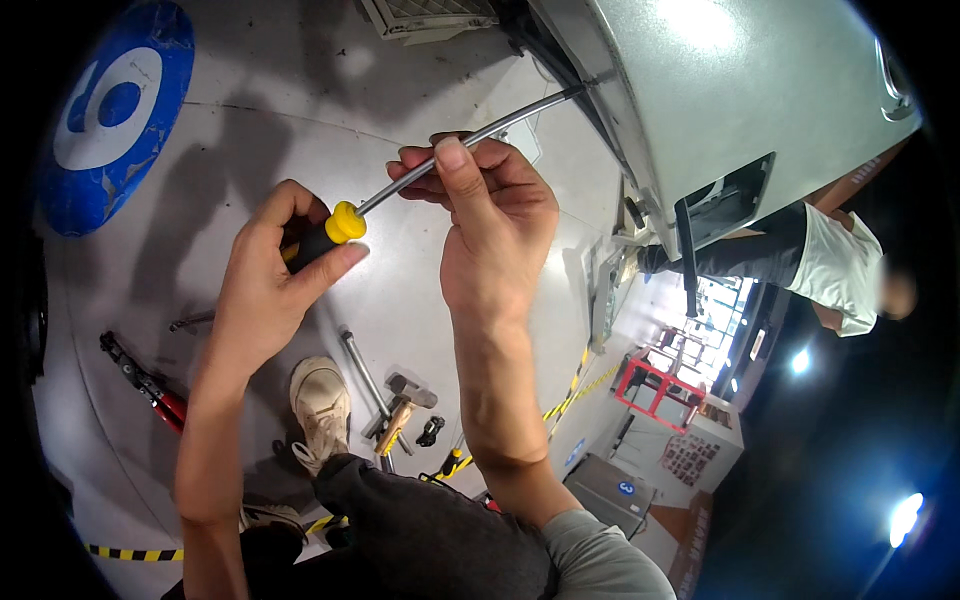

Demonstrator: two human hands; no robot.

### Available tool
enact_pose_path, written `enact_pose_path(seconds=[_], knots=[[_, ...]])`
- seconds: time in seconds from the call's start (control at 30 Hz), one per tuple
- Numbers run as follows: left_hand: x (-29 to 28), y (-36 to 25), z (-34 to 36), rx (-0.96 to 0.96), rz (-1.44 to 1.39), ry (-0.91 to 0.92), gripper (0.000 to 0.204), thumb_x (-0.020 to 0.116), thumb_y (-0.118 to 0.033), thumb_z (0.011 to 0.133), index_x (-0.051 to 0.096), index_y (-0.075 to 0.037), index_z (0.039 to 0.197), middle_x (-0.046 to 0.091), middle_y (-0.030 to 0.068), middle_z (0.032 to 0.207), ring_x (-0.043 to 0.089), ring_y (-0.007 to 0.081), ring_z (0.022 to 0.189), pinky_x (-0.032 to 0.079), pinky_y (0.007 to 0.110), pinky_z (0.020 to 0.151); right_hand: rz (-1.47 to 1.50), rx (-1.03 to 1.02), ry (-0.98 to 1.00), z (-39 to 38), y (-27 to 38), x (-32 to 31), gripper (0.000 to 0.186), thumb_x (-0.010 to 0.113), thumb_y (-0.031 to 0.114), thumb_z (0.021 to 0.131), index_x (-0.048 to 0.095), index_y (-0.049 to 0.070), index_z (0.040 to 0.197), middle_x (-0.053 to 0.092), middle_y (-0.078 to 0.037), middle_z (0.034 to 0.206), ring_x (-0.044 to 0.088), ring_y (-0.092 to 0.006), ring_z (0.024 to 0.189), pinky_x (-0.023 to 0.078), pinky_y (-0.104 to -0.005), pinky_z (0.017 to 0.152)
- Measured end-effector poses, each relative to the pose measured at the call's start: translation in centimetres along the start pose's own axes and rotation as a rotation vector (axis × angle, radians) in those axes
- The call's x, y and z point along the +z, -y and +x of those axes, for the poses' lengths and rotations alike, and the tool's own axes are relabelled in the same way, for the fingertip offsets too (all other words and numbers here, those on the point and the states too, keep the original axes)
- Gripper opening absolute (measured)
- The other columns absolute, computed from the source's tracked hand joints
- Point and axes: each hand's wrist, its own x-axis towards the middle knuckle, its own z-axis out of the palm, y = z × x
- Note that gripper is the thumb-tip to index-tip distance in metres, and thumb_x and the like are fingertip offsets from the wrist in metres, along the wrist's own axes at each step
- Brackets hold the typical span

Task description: The person disassembles the front panel of a washing machine by removing screws with a screwdriver and then works on internal components by hand.

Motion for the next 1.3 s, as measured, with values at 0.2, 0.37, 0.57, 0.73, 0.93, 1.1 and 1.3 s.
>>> enact_pose_path(seconds=[0.2, 0.37, 0.57, 0.73, 0.93, 1.1, 1.3], knots=[[0.1, 1.6, 1.5, -0.374, -0.749, 0.376, 0.039, 0.058, -0.036, 0.095, 0.056, 0.003, 0.089, 0.059, 0.0084, 0.071, 0.053, 0.0118, 0.056, 0.044, 0.026, 0.053, -0.052, -0.057, 0.082, 0.7, -0.7, -1.9, 0.019, 0.061, 0.013, 0.093, 0.059, -0.005, 0.1, 0.068, -0.017, 0.087, 0.069, -0.0269, 0.08, 0.056, -0.0347, 0.071], [0.8, 2.0, 2.0, -0.404, -0.747, 0.4, 0.041, 0.062, -0.041, 0.092, 0.057, -0.001, 0.095, 0.06, 0.0075, 0.075, 0.056, 0.012, 0.053, 0.045, 0.026, 0.044, 0.049, -0.018, 0.127, 1.6, 1.1, -1.8, 0.02, 0.054, 0.011, 0.097, 0.058, -0.008, 0.105, 0.067, -0.019, 0.09, 0.07, -0.0296, 0.082, 0.058, -0.0365, 0.073], [0.4, 1.5, 0.5, 0.044, -0.169, 0.266, 0.032, 0.07, -0.027, 0.088, 0.052, -0.003, 0.098, 0.054, 0.0027, 0.08, 0.048, 0.01, 0.068, 0.043, 0.025, 0.06, 0.043, -0.082, -0.004, 1.6, 0.9, -2.3, 0.012, 0.067, 0.005, 0.088, 0.059, -0.003, 0.09, 0.066, -0.015, 0.081, 0.067, -0.0247, 0.068, 0.055, -0.0317, 0.065], [0.8, 0.3, 0.5, -0.167, -0.407, 0.199, 0.021, 0.053, -0.025, 0.099, 0.05, -0.004, 0.099, 0.054, 0.0011, 0.084, 0.049, 0.0064, 0.074, 0.043, 0.022, 0.067, 0.028, -0.113, -0.017, 2.4, 0.0, -1.6, 0.014, 0.068, 0.007, 0.088, 0.059, -0.002, 0.094, 0.065, -0.014, 0.078, 0.065, -0.0234, 0.066, 0.05, -0.0289, 0.059], [0.7, 0.5, 0.9, -0.218, -0.393, 0.296, 0.029, 0.054, -0.033, 0.098, 0.051, -0.004, 0.099, 0.053, 0.0, 0.076, 0.048, 0.0074, 0.072, 0.042, 0.021, 0.068, 0.049, 0.014, 0.129, 2.7, 1.7, -1.5, 0.019, 0.062, 0.013, 0.093, 0.059, -0.005, 0.097, 0.067, -0.017, 0.084, 0.069, -0.0258, 0.075, 0.056, -0.0333, 0.067], [0.8, 0.2, 1.5, -0.173, -0.186, 0.258, 0.029, 0.065, -0.029, 0.092, 0.058, -0.001, 0.093, 0.051, -0.0014, 0.074, 0.046, 0.0063, 0.071, 0.038, 0.02, 0.066, -0.181, -0.067, 0.028, 3.1, 1.1, -1.9, 0.024, 0.067, 0.017, 0.09, 0.059, -0.006, 0.092, 0.067, -0.018, 0.083, 0.069, -0.0255, 0.073, 0.057, -0.0344, 0.067], [1.7, 0.4, 1.5, -0.105, -0.1, 0.167, 0.033, 0.062, -0.035, 0.093, 0.055, -0.003, 0.091, 0.051, -0.0008, 0.072, 0.046, 0.0069, 0.064, 0.039, 0.022, 0.063, -0.008, -0.036, 0.069, 3.2, 2.5, -0.9, 0.02, 0.062, 0.013, 0.093, 0.06, -0.007, 0.093, 0.067, -0.02, 0.083, 0.068, -0.0267, 0.073, 0.056, -0.0348, 0.066]])
